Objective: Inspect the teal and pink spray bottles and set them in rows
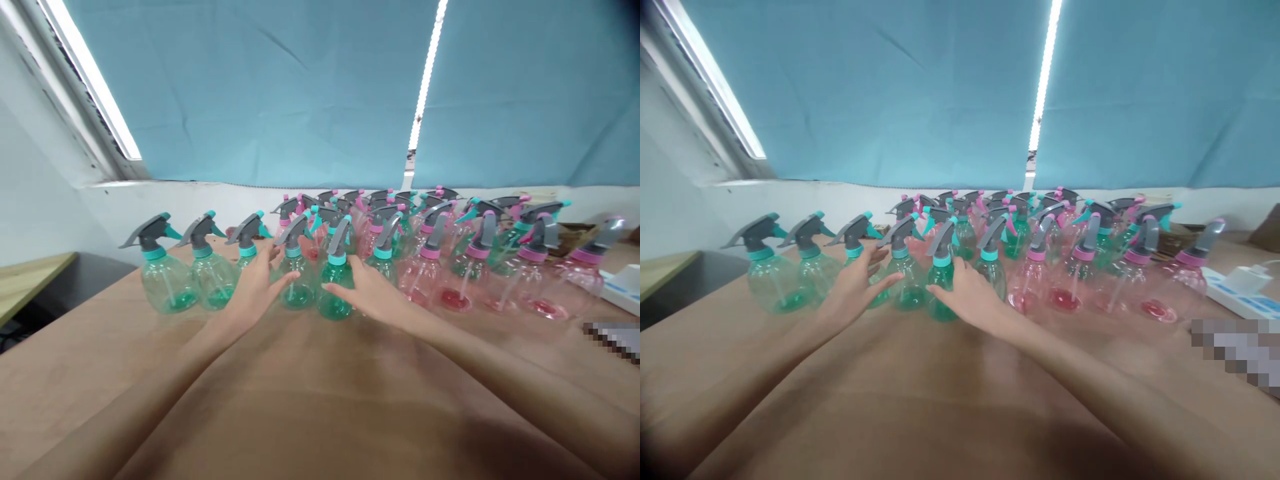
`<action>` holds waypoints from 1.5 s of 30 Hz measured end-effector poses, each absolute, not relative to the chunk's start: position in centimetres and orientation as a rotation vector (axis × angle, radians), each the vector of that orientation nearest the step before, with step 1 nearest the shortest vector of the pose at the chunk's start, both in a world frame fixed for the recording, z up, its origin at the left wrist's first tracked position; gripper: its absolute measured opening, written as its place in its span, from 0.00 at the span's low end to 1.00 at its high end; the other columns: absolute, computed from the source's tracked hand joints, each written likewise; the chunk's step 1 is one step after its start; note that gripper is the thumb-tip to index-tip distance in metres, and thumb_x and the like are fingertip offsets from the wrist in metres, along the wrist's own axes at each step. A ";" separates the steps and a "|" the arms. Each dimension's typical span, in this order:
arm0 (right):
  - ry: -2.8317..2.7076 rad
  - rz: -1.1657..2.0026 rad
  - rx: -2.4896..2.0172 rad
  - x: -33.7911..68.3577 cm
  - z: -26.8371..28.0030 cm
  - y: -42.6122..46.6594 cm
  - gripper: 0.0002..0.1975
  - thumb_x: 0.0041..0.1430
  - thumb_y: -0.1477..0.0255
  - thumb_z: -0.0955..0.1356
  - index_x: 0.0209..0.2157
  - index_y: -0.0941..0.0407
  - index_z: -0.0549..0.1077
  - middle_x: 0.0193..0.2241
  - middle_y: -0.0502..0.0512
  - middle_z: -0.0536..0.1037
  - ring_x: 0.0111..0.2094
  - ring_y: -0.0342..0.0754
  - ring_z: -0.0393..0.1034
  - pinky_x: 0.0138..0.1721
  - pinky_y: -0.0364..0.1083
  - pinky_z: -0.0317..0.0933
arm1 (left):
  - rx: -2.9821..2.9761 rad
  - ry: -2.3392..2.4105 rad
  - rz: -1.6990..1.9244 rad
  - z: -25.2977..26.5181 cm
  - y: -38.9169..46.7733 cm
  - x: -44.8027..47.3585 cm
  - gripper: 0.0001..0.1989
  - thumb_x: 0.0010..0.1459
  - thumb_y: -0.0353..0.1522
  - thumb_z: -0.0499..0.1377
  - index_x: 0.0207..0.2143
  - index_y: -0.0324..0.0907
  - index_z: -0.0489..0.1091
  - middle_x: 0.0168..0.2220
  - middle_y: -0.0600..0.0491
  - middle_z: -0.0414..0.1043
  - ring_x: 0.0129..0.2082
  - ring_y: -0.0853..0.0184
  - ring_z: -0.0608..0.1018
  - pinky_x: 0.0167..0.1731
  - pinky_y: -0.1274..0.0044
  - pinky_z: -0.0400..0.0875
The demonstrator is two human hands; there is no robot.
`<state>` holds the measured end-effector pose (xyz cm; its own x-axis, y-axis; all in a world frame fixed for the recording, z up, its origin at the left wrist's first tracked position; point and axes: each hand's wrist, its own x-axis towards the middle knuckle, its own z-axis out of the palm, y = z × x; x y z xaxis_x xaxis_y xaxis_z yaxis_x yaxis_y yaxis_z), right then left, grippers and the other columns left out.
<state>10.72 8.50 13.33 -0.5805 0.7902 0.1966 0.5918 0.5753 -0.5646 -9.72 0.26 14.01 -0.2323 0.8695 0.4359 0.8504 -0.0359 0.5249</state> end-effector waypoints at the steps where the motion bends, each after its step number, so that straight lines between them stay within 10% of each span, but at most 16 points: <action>1: -2.386 0.615 -1.108 10.8 13.3 8.4 0.27 0.59 0.54 0.65 0.51 0.59 0.63 0.44 0.67 0.75 0.44 0.65 0.73 0.39 0.58 0.66 | 1.914 2.168 1.161 14.0 -0.3 -9.8 0.32 0.60 0.41 0.58 0.62 0.42 0.52 0.61 0.39 0.63 0.61 0.52 0.68 0.56 0.59 0.67; 12: -2.457 0.619 -1.009 13.0 12.9 5.5 0.28 0.61 0.54 0.63 0.53 0.60 0.60 0.47 0.68 0.74 0.46 0.65 0.72 0.39 0.57 0.65 | 1.828 2.090 1.112 14.6 -4.9 -6.3 0.23 0.60 0.45 0.56 0.52 0.42 0.65 0.55 0.45 0.70 0.53 0.56 0.75 0.50 0.63 0.74; 19: -2.495 0.535 -0.899 16.6 12.9 2.0 0.21 0.53 0.61 0.66 0.45 0.57 0.65 0.39 0.59 0.76 0.35 0.60 0.75 0.32 0.54 0.64 | 1.857 1.760 1.050 15.4 -4.6 0.2 0.36 0.53 0.46 0.64 0.61 0.51 0.54 0.64 0.47 0.60 0.61 0.52 0.66 0.59 0.57 0.63; 28: -2.514 0.459 -0.884 21.9 12.3 1.4 0.28 0.52 0.52 0.69 0.48 0.56 0.67 0.45 0.63 0.74 0.39 0.60 0.74 0.33 0.56 0.67 | 1.862 1.367 1.207 15.6 -1.3 7.4 0.13 0.61 0.35 0.57 0.48 0.46 0.65 0.45 0.51 0.74 0.46 0.60 0.77 0.49 0.64 0.72; 45: -2.598 0.567 -0.688 29.4 6.5 9.9 0.20 0.63 0.57 0.66 0.50 0.56 0.71 0.54 0.61 0.72 0.54 0.54 0.68 0.53 0.53 0.64 | 1.913 1.520 1.208 15.1 1.8 8.2 0.04 0.52 0.32 0.52 0.25 0.47 0.62 0.21 0.60 0.60 0.22 0.67 0.67 0.23 0.75 0.61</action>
